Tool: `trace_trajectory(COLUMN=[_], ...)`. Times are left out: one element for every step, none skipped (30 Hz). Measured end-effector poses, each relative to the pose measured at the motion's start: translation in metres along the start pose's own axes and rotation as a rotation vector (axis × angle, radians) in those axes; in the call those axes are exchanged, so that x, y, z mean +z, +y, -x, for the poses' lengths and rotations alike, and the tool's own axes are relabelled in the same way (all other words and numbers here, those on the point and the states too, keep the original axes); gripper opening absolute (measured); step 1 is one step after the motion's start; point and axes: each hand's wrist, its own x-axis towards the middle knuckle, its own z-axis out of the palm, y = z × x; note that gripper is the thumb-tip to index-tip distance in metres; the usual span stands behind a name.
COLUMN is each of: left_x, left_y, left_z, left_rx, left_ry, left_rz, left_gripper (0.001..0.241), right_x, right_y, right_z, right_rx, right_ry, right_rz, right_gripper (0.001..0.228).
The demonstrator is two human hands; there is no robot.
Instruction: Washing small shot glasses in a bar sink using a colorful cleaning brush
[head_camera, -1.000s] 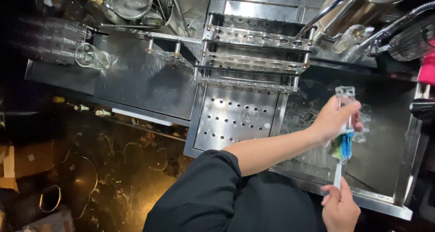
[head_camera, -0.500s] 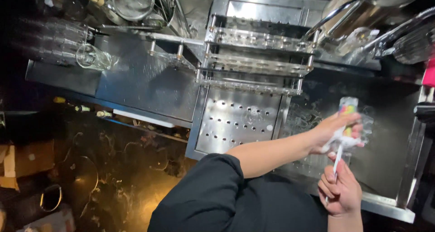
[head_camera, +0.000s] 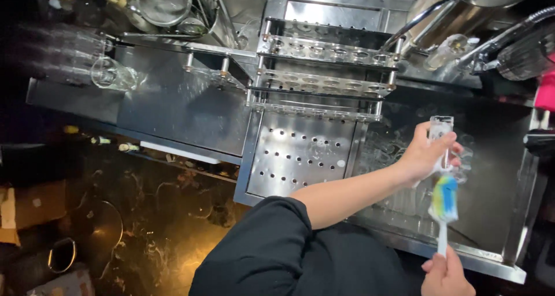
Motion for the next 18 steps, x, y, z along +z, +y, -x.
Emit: trace_trajectory(left_x=[-0.006, -0.013, -0.036, -0.056, -0.075, -0.070, -0.065, -0.061, -0.052, -0.048, -0.044, -0.045, -0.046, -0.046, -0.053, -0.061, -0.068, -0.076], left_y=[0.002, 0.003, -0.023, -0.047, -0.071, -0.065, -0.060, -0.059, -0.043, -0.025, -0.008, -0.006, -0.004, -0.003, -0.009, -0.018, -0.027, -0.035], left_z=[-0.004, -0.006, -0.014, -0.028, -0.043, -0.026, -0.009, 0.013, 0.020, 0.031, 0.042, 0.041, 0.039, 0.039, 0.031, 0.027, 0.024, 0.020], left_rx=[-0.038, -0.077, -0.071, -0.008, 0.057, 0.068, -0.174, -0.420, -0.417, -0.447, -0.476, -0.472, -0.389, -0.310, -0.311, -0.352, -0.394, -0.394], left_ry=[-0.051, -0.100, -0.091, -0.150, -0.207, -0.221, -0.165, -0.101, -0.110, -0.041, 0.029, 0.029, 0.044, 0.056, 0.053, 0.114, 0.174, 0.180], left_rz=[-0.020, -0.039, -0.041, -0.215, -0.387, -0.388, -0.098, 0.199, 0.202, 0.016, -0.170, -0.172, -0.144, -0.117, -0.118, -0.208, -0.298, -0.301], left_gripper=[0.053, 0.049, 0.049, 0.034, 0.032, 0.032, 0.028, 0.024, 0.024, 0.033, 0.044, 0.044, 0.032, 0.031, 0.031, 0.043, 0.073, 0.073], right_x=[0.002, 0.003, 0.010, 0.018, 0.027, 0.027, 0.027, 0.025, 0.028, 0.033, 0.039, 0.041, 0.043, 0.044, 0.045, 0.045, 0.045, 0.049], right_y=[0.002, 0.004, 0.009, 0.012, 0.016, 0.001, -0.013, -0.026, -0.014, -0.003, 0.007, 0.005, 0.003, 0.003, 0.002, 0.003, 0.004, 0.005], right_z=[0.002, 0.006, 0.005, -0.001, -0.006, -0.013, -0.019, -0.022, -0.029, -0.033, -0.037, -0.035, -0.033, -0.030, -0.038, -0.041, -0.045, -0.043], right_rx=[0.019, 0.038, 0.033, -0.050, -0.132, -0.138, -0.068, 0.003, -0.002, -0.112, -0.223, -0.225, -0.218, -0.206, -0.204, -0.205, -0.205, -0.205], right_ry=[0.059, 0.116, 0.108, 0.161, 0.215, 0.232, 0.185, 0.128, 0.136, 0.223, 0.307, 0.309, 0.254, 0.200, 0.203, 0.204, 0.205, 0.199], right_rz=[0.049, 0.098, 0.095, 0.105, 0.115, 0.111, 0.026, -0.054, -0.052, 0.011, 0.072, 0.069, 0.101, 0.136, 0.136, 0.144, 0.151, 0.148], right_gripper=[0.026, 0.023, 0.023, 0.022, 0.022, 0.022, 0.025, 0.031, 0.031, 0.023, 0.029, 0.029, 0.023, 0.022, 0.022, 0.024, 0.036, 0.036])
